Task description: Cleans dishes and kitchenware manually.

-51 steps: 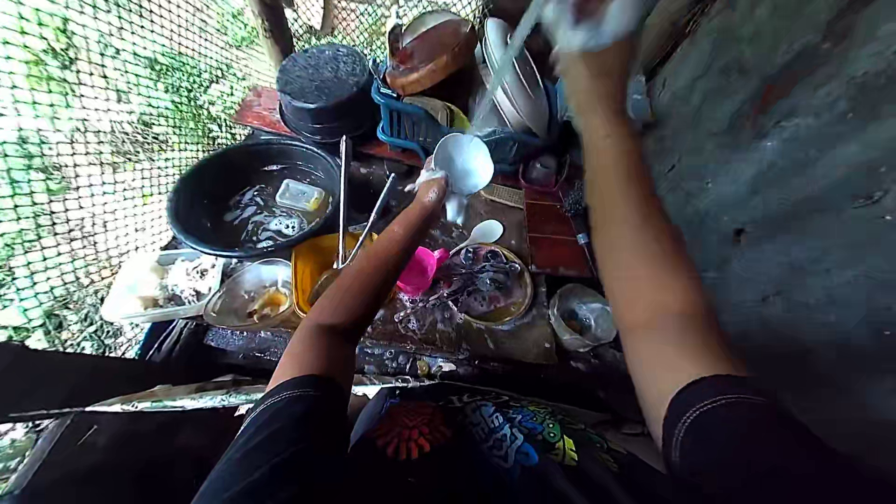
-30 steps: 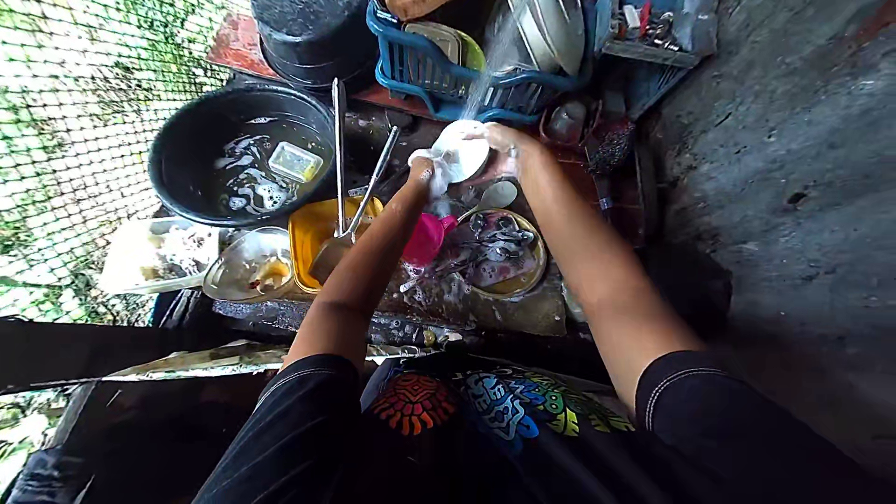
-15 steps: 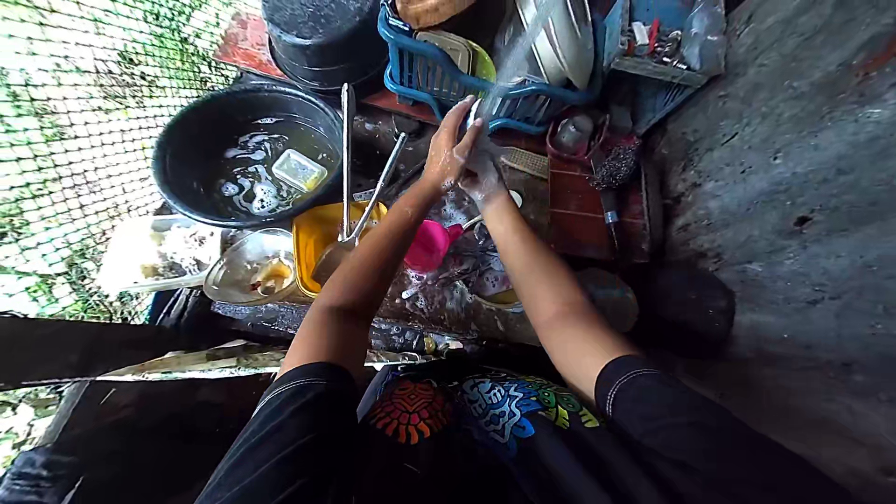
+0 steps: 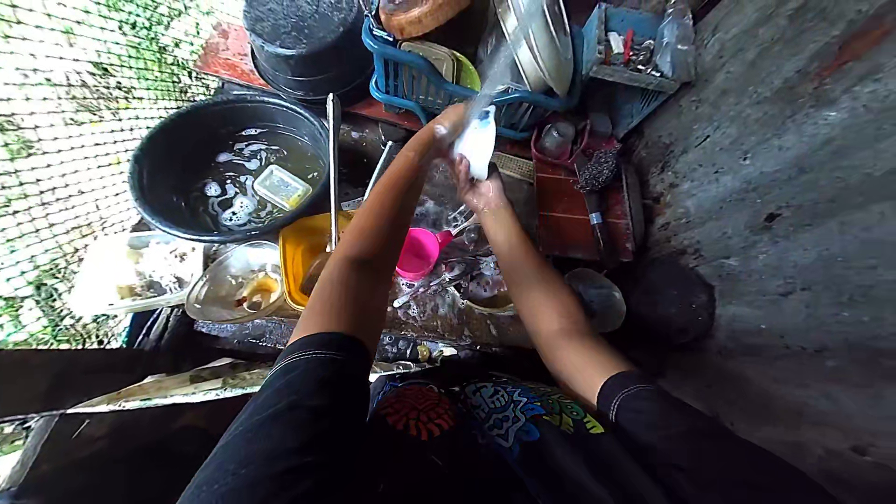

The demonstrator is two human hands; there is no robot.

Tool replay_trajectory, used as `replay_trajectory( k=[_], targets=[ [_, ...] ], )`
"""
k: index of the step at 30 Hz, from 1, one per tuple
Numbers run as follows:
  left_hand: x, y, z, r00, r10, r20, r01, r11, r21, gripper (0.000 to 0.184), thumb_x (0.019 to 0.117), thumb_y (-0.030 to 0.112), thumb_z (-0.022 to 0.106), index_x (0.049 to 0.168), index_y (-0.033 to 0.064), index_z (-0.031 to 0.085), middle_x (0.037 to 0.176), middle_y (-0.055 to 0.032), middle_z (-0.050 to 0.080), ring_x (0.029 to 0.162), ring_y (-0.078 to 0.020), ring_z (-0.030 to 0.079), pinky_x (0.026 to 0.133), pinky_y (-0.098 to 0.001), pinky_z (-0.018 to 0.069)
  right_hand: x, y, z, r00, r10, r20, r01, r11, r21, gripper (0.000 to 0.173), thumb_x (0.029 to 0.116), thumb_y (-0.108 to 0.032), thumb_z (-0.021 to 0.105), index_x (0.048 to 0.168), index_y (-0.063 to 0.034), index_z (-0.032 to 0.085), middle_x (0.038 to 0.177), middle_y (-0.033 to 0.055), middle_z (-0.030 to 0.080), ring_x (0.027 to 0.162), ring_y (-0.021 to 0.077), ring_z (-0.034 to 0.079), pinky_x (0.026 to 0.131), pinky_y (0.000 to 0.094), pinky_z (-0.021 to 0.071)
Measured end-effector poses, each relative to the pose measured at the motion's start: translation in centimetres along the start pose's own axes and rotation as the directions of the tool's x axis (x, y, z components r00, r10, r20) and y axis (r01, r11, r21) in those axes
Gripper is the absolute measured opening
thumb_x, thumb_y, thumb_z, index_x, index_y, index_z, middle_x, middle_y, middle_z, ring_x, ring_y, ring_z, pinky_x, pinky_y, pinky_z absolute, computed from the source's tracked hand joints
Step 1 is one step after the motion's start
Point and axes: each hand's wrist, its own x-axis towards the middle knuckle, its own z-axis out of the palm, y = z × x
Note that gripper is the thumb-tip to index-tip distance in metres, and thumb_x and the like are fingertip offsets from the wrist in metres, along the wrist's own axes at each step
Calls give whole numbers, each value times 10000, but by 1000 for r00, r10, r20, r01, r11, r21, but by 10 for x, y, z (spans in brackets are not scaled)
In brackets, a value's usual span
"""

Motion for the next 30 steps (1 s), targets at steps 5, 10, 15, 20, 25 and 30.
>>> replay_trajectory(
  k=[5,10,15,20,25,30],
  targets=[
    [5,-43,8,990,-131,-45,74,775,-628,441,1106,420,243,1094,129,573,876,-26,603,776,-133,601,712,-350,543,-20,-19,19,962,81,-260,-132,974,-183,454,1096,-488,248,1172,-108,485,890,86,615,705,162,654,619,249,569],
    [1,-84,11,940,-94,-328,-191,653,-733,440,1109,332,222,1109,97,594,945,-50,649,873,-143,634,788,-366,553,-9,-26,10,980,136,-145,-186,888,-422,591,1074,-546,231,1433,-121,428,1254,175,619,1047,316,678,871,464,600],
    [-24,-79,16,836,-320,-445,-138,664,-735,436,1097,335,259,1128,61,597,1014,-102,648,933,-201,632,812,-423,542,19,-19,2,977,125,-171,-197,833,-516,900,932,-826,319,1598,-221,279,1571,143,431,1408,365,466,1071,620,465],
    [-21,-89,17,703,-501,-505,20,724,-690,611,1093,443,228,1368,2,550,1361,-222,589,1238,-343,587,981,-571,513,20,-1,15,991,-97,-92,-2,677,-736,685,1032,-645,399,1493,-143,471,1427,112,574,1297,259,563,1041,496,506],
    [-32,-77,14,877,-380,-292,85,722,-687,654,1084,550,304,1420,32,517,1320,-187,624,1169,-291,632,967,-509,539,37,-4,8,958,-193,-212,5,752,-660,562,986,-496,607,1385,-103,557,1286,113,649,1178,241,628,967,470,549],
    [-41,-65,29,913,-186,-364,-49,835,-549,444,1040,363,584,1267,-18,615,1098,-159,703,983,-226,689,902,-434,571,51,-6,-13,961,-45,-274,-116,832,-542,572,1014,-605,446,1333,-143,560,1173,98,654,1037,244,640,850,470,563]
  ],
)
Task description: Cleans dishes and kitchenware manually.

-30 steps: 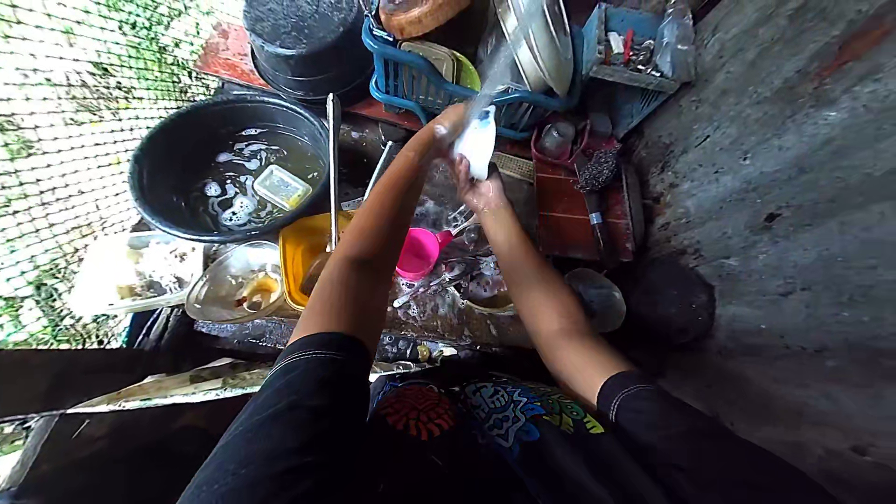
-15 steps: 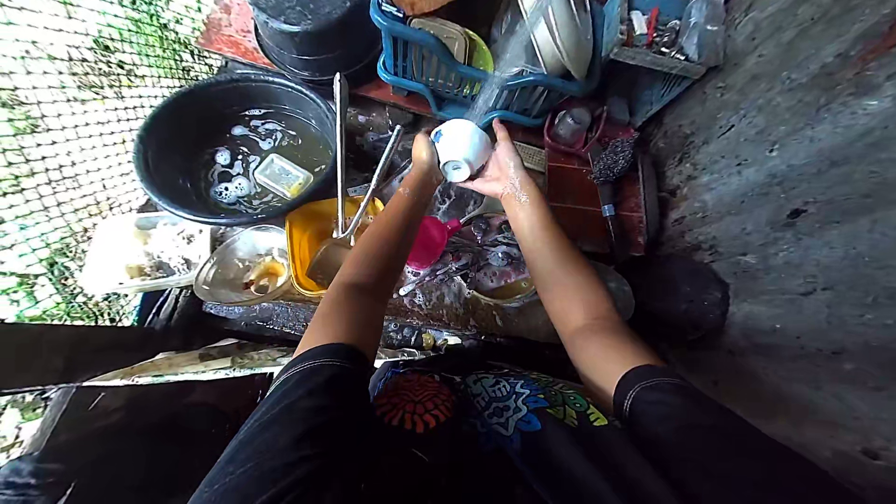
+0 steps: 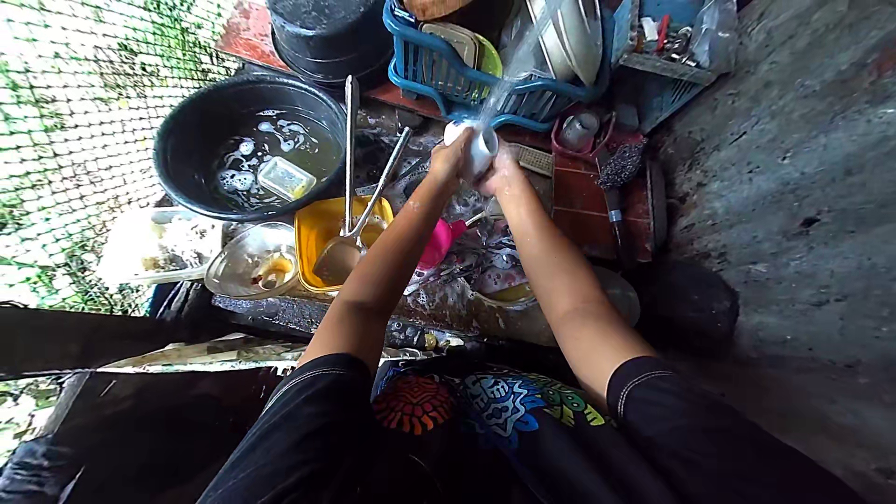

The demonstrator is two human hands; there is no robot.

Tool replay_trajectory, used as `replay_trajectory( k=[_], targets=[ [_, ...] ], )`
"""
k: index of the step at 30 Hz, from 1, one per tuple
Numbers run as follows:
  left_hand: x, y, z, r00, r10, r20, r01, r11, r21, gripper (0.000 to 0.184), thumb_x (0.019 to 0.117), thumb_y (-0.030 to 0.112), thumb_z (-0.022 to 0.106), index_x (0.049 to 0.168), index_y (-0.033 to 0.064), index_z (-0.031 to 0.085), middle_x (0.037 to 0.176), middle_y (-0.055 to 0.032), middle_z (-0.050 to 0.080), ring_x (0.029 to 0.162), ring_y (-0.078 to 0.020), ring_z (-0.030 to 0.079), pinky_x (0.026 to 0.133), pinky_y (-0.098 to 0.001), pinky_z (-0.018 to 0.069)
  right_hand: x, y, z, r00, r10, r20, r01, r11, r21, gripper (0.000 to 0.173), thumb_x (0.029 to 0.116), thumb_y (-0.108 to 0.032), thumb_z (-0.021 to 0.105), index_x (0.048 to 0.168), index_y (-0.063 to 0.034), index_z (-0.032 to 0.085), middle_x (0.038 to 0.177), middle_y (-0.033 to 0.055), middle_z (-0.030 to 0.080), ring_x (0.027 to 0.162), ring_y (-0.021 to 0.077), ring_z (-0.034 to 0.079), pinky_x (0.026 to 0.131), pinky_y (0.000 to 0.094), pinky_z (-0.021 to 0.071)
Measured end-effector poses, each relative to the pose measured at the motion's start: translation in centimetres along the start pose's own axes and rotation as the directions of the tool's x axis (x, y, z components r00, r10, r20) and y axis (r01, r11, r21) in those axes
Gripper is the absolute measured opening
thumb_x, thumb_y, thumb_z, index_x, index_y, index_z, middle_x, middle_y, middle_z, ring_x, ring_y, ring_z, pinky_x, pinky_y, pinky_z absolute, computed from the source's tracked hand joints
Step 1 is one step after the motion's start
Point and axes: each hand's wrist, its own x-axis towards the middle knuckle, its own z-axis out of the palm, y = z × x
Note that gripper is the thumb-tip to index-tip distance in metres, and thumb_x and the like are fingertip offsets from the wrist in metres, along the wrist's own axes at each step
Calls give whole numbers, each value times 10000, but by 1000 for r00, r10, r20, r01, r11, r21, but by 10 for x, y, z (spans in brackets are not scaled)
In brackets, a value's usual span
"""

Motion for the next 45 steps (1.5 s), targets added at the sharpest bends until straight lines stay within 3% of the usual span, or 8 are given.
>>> replay_trajectory(
  k=[3,9,17,22,28,34,41,45],
  targets=[
    [-4,-5,-1,983,160,90,-176,961,212,291,975,193,688,1133,-50,659,950,-124,716,831,-165,692,811,-373,591,-3,-1,-6,982,178,70,-174,983,-59,667,958,-746,333,1175,-158,558,934,80,615,811,248,609,734,487,538],
    [-27,11,-9,897,192,398,-440,469,765,257,970,221,686,1112,15,744,1061,-199,742,1031,-360,706,968,-593,515,-10,-6,-15,954,-35,296,17,998,64,739,951,-768,396,1399,-196,532,1233,94,669,1121,259,650,900,520,566],
    [-25,34,-28,886,117,448,-442,502,743,554,1087,450,435,976,12,756,934,-162,728,921,-294,694,908,-555,519,-35,10,-7,930,-44,365,-20,985,169,852,928,-832,232,1442,-194,464,1269,147,630,1093,319,640,845,529,564],
    [-12,18,-41,636,734,239,-602,277,749,282,991,239,611,998,24,793,1201,-141,730,1195,-333,624,1067,-480,442,-31,15,11,903,-256,346,101,907,408,569,989,-510,349,1424,-153,441,1332,166,574,1175,327,594,896,549,540],
    [-16,33,-35,986,153,-73,-134,967,216,363,1012,54,516,1367,-14,539,1130,-150,648,921,-194,652,809,-380,569,-32,8,26,934,-285,215,227,939,258,388,990,-83,426,1376,-52,457,1254,177,601,1094,292,635,890,486,570],
    [-12,12,-27,995,-60,-80,73,984,160,356,1058,56,438,1399,-48,452,1234,-239,607,1007,-272,686,849,-419,611,-48,-9,33,942,-335,-9,321,910,-262,450,1012,-7,421,1460,-43,410,1290,224,583,1049,331,667,779,505,611],
    [10,8,-19,894,418,-161,-289,813,506,301,921,96,712,1211,18,728,1169,-167,729,1116,-260,682,1015,-439,514,-63,-29,17,947,-318,51,302,821,-485,467,1019,2,437,1483,-47,413,1328,255,566,1039,387,700,720,582,640],
    [-13,8,-9,999,42,-19,-27,857,514,336,988,129,640,1264,-60,606,1151,-203,671,1039,-257,661,934,-439,542,-61,-37,5,919,-375,121,363,684,-633,483,976,1,445,1456,-55,456,1265,242,610,912,350,718,640,524,630]
  ],
)
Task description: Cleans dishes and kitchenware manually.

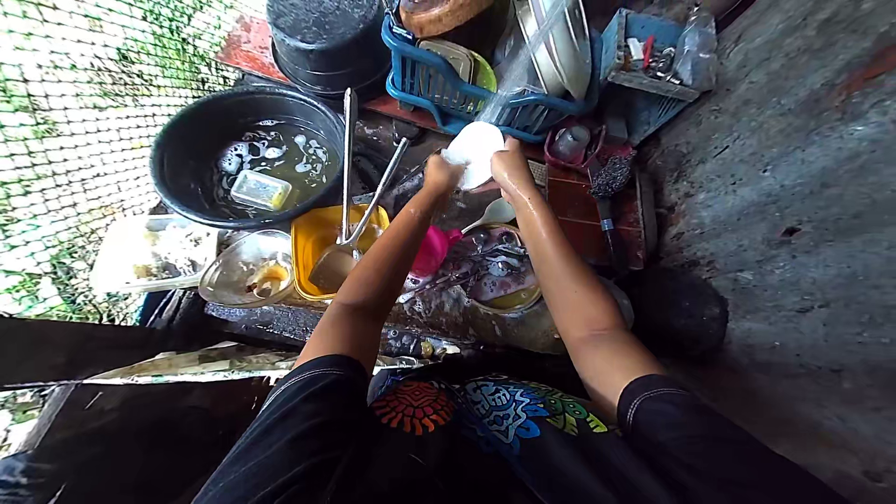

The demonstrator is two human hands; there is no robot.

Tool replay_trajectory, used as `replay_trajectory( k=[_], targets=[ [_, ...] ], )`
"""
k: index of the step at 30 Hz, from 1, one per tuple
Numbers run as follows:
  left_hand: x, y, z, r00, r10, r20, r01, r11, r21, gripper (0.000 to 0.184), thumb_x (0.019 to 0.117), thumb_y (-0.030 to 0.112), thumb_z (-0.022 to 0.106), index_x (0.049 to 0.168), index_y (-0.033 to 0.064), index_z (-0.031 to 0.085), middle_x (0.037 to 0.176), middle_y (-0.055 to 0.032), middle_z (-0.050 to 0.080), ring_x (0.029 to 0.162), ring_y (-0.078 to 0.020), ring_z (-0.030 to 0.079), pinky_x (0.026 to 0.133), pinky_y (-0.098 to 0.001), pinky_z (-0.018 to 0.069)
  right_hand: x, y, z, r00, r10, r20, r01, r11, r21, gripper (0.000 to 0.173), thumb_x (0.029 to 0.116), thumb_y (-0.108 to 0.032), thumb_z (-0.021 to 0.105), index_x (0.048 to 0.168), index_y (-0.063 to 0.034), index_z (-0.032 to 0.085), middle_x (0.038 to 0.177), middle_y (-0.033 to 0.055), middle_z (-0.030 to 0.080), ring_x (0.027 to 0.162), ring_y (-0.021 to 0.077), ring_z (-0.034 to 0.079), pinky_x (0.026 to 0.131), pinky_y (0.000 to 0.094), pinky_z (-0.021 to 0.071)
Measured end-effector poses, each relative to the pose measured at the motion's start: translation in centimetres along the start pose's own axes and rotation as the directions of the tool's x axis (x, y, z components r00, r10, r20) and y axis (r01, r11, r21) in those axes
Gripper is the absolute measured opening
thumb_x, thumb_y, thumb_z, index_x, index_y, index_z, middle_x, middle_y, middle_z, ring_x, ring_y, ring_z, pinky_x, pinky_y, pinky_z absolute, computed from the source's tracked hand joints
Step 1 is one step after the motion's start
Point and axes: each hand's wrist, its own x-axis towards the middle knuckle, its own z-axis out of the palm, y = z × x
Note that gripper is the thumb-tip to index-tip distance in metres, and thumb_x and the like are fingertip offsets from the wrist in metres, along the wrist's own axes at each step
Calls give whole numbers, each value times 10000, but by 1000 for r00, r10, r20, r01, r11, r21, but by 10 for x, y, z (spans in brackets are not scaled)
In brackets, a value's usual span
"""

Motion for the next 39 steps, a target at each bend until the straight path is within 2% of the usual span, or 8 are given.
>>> replay_trajectory(
  k=[5,12,19,23,28,31,35,39],
  targets=[
    [0,-12,4,958,-101,267,230,827,-513,307,1089,101,358,1363,0,452,1105,-133,627,883,-182,680,781,-341,601,-15,-20,-6,999,2,50,2,997,-78,533,985,92,408,1495,-60,430,1344,244,575,943,327,714,669,482,628],
    [26,-6,-20,930,306,-203,-367,760,-536,291,1008,-83,495,1276,-96,609,1250,-170,672,1058,-133,666,934,-273,539,-10,8,-8,936,-330,-120,253,870,-422,333,949,-9,598,1269,45,673,1244,258,681,1203,368,644,1069,524,465],
    [16,-18,-10,971,97,218,54,801,-596,643,1094,550,185,1395,111,545,1243,-121,672,1102,-245,661,900,-473,569,-5,27,32,982,178,-69,-150,942,299,377,1012,-18,523,1384,34,494,1222,243,621,987,309,697,796,471,630],
    [6,-11,-22,931,-97,352,290,784,-549,730,993,727,315,1394,162,545,1211,-152,660,1018,-282,669,846,-481,572,-9,13,35,983,182,-38,-184,981,-66,296,1055,-165,479,1260,41,537,948,172,650,642,199,665,585,354,587],
    [-7,-11,-24,911,-236,338,406,661,-632,461,1082,417,348,1399,106,470,1214,-160,630,969,-264,680,797,-409,600,-24,-11,17,974,-224,27,185,722,-667,531,1050,-399,540,1345,40,582,1268,275,649,1196,422,633,1022,582,479],
    [1,-16,-22,931,-207,299,362,613,-703,477,1103,451,275,1374,112,472,1159,-126,637,960,-227,665,807,-402,588,-26,14,11,791,-508,341,568,404,-717,724,1048,-553,442,1497,13,478,1612,226,376,1505,385,344,1246,599,186],
    [0,-7,-26,932,-223,287,358,698,-620,518,1081,496,330,1393,122,506,1216,-150,649,1017,-280,678,819,-458,595,-16,44,-19,472,-620,627,825,60,-562,668,1021,-618,433,1312,-69,679,1430,143,620,1415,349,501,1206,698,160],
    [-3,-11,2,962,-76,264,231,740,-631,481,1108,423,262,1254,77,562,1029,-87,674,887,-185,675,783,-389,587,-19,33,-12,583,-577,572,764,151,-627,892,922,-775,449,1308,1,662,1373,189,645,1364,366,545,1206,714,111]
  ],
)
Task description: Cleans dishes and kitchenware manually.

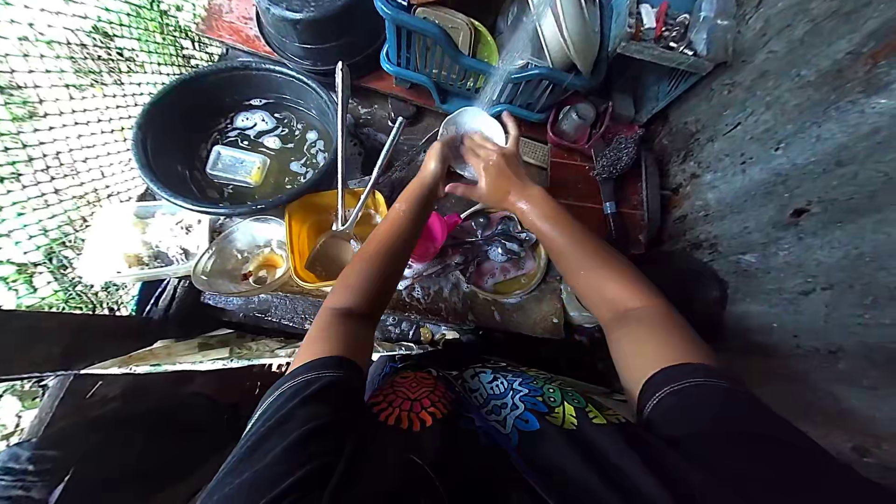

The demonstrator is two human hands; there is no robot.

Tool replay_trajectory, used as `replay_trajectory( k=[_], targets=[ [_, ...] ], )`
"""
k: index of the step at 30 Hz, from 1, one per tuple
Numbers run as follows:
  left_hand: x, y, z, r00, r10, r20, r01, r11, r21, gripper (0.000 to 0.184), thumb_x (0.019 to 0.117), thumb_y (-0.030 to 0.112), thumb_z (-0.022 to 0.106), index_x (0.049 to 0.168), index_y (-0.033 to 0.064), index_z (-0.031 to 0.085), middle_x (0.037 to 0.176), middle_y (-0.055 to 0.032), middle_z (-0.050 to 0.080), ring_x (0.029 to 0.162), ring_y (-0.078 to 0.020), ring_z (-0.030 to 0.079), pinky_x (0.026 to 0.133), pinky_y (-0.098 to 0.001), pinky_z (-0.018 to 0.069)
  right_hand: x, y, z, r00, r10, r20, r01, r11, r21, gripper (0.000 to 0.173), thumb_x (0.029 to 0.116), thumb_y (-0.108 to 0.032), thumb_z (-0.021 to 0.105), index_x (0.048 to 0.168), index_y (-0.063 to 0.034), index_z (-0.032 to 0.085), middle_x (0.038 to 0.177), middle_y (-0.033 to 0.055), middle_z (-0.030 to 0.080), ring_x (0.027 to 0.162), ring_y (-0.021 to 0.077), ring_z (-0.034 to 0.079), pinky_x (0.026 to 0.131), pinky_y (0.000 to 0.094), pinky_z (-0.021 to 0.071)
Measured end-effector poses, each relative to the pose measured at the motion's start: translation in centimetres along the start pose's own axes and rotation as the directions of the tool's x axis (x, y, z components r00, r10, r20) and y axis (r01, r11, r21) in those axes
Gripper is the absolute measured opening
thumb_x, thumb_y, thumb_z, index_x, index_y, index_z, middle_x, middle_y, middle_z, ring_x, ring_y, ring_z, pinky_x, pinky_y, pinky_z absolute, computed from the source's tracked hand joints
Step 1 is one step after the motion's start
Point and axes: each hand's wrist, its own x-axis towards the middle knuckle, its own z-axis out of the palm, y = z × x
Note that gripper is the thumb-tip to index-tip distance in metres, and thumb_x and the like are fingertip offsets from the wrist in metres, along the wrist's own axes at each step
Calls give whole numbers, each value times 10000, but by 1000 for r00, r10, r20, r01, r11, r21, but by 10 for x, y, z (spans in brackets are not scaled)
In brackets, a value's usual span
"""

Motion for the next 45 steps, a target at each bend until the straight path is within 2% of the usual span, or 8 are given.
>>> replay_trajectory(
  k=[4,8,13,16,24,29,34,45],
  targets=[
    [-4,-1,1,995,-58,-77,48,990,-130,526,1108,477,286,1426,91,449,1231,-144,617,1039,-232,649,873,-415,572,-9,0,-5,995,-95,0,95,988,120,735,966,-661,510,1127,23,722,1055,210,743,1082,378,701,1174,618,322],
    [-6,-4,-2,997,-54,-49,53,998,-33,466,1111,407,364,1421,73,463,1204,-145,630,1010,-228,659,852,-404,581,-9,21,-22,992,107,66,-106,994,-21,595,1045,-575,429,1184,-93,749,1505,89,566,1506,367,361,1223,707,63],
    [-7,4,22,977,146,-157,-90,945,315,327,1071,170,491,1325,-30,535,1135,-164,643,952,-188,648,856,-372,558,4,19,1,807,437,-397,-213,842,495,760,831,-92,726,1522,29,433,1608,299,324,1482,418,363,1191,475,370],
    [-14,22,33,956,283,-70,-175,750,638,391,1025,13,467,1405,-43,537,1310,-255,619,1193,-312,615,1028,-473,487,12,32,22,705,707,-51,-259,323,910,975,870,22,689,1645,-106,110,1611,187,344,1372,261,515,1049,425,532],
    [-23,55,35,738,584,337,-539,210,816,401,1041,144,508,1389,-40,583,1497,-184,538,1414,-290,484,1198,-398,336,30,9,28,577,636,512,-257,-454,853,175,1061,-150,487,1200,-63,548,951,54,615,826,149,616,740,339,567],
    [-90,6,45,556,557,617,-664,-150,733,342,911,196,690,1184,-9,710,1263,-233,658,1222,-396,602,1065,-525,453,17,6,-16,707,605,366,-337,-166,927,344,1094,-74,377,1423,-32,469,1208,90,625,997,96,647,853,240,564],
    [-129,-140,31,541,-17,841,-813,-268,517,460,923,264,731,1344,92,661,1490,-189,545,1415,-349,489,1200,-515,351,53,5,-59,585,661,470,-317,-348,882,497,1030,28,387,1511,-82,328,1328,194,563,1013,282,696,785,388,635],
    [-70,-139,11,864,-77,498,-496,-306,813,613,1014,43,555,1594,74,359,1695,-194,200,1577,-373,155,1247,-621,103,37,24,-104,646,714,268,-289,-96,952,574,989,84,431,1530,-87,346,1377,192,551,1113,314,678,816,471,645]
  ],
)
